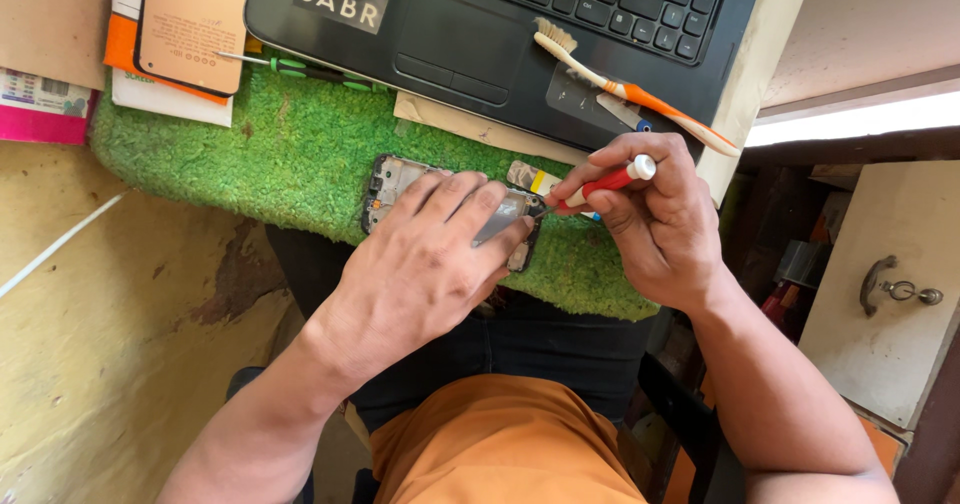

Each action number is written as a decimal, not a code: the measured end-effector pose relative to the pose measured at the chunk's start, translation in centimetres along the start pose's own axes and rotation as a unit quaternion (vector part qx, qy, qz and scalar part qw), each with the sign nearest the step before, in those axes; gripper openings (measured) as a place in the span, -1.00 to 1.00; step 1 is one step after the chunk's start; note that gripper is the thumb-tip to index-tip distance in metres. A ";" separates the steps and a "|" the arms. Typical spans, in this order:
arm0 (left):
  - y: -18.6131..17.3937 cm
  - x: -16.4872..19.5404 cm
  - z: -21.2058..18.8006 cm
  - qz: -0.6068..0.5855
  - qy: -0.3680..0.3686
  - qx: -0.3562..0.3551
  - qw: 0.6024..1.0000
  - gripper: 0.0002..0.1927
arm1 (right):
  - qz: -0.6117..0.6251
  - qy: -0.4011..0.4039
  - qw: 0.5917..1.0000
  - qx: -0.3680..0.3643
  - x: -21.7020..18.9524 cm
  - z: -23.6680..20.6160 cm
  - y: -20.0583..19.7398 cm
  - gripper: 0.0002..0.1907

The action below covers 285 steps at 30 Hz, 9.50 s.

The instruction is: The person applies adhesive from a small tube onto a component and presses it into a disassembled phone housing. They then scrape old adhesive residue from the housing with a small tool, and finally scrub the housing surface with a toothbrush.

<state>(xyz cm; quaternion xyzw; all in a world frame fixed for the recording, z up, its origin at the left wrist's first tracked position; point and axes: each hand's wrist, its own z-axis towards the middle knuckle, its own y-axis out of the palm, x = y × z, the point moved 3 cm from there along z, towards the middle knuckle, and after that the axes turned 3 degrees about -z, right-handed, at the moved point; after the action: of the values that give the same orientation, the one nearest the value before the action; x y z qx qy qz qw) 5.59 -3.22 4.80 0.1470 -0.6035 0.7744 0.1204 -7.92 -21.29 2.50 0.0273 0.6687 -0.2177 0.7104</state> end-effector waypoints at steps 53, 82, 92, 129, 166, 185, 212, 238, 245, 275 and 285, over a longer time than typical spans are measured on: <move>0.2 -0.1 0.0 -0.024 -0.011 -0.016 1.000 -0.59 | 0.074 0.071 0.995 0.018 0.7 0.6 -0.1 -0.65; 0.0 0.0 0.1 -0.020 -0.001 0.002 1.000 -0.65 | -0.115 -0.090 0.989 -0.016 -1.1 -0.6 0.7 -0.64; -0.2 0.2 0.3 -0.012 0.006 0.023 1.000 -0.72 | -0.238 -0.150 0.959 -0.021 -2.3 -0.7 1.2 -0.59; 0.6 -1.2 0.4 -0.135 -0.019 0.068 0.988 -0.39 | -0.305 -0.201 0.928 0.071 -5.5 0.7 2.7 -0.64; -4.0 -7.2 -3.0 -0.215 -0.114 -0.005 0.970 -0.20 | -0.281 -0.216 0.930 0.100 -5.5 0.7 2.9 -0.79; -3.9 -7.4 -3.0 -0.198 -0.120 -0.002 0.973 -0.24 | -0.246 -0.211 0.945 0.053 -5.5 1.1 2.5 -0.76; -3.8 -7.3 -3.1 -0.189 -0.117 0.009 0.975 -0.30 | -0.295 -0.222 0.924 0.104 -5.0 0.2 2.5 -0.66; -3.7 -7.1 -2.8 -0.181 -0.092 -0.004 0.979 -0.23 | 0.015 -0.038 0.989 0.142 -0.9 -0.3 -0.1 -0.62; -5.9 -5.6 -3.1 -0.202 -0.051 0.119 0.971 -0.23 | 0.127 0.155 0.979 0.046 0.9 -0.3 -0.5 -0.74; -5.9 -4.9 -3.0 -0.266 -0.055 0.161 0.949 -0.19 | 0.350 0.206 0.912 0.052 2.4 -1.1 -0.8 -0.82; -5.5 -5.3 -3.5 -0.276 -0.039 0.216 0.936 -0.09 | 0.378 0.224 0.898 0.017 2.2 -1.2 -0.5 -0.81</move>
<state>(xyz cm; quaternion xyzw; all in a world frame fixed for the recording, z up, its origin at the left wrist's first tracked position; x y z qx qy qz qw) 12.21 1.42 7.02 0.3604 -0.3614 0.8160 0.2714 -9.21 -21.96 0.42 0.3375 0.7456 0.0678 0.5705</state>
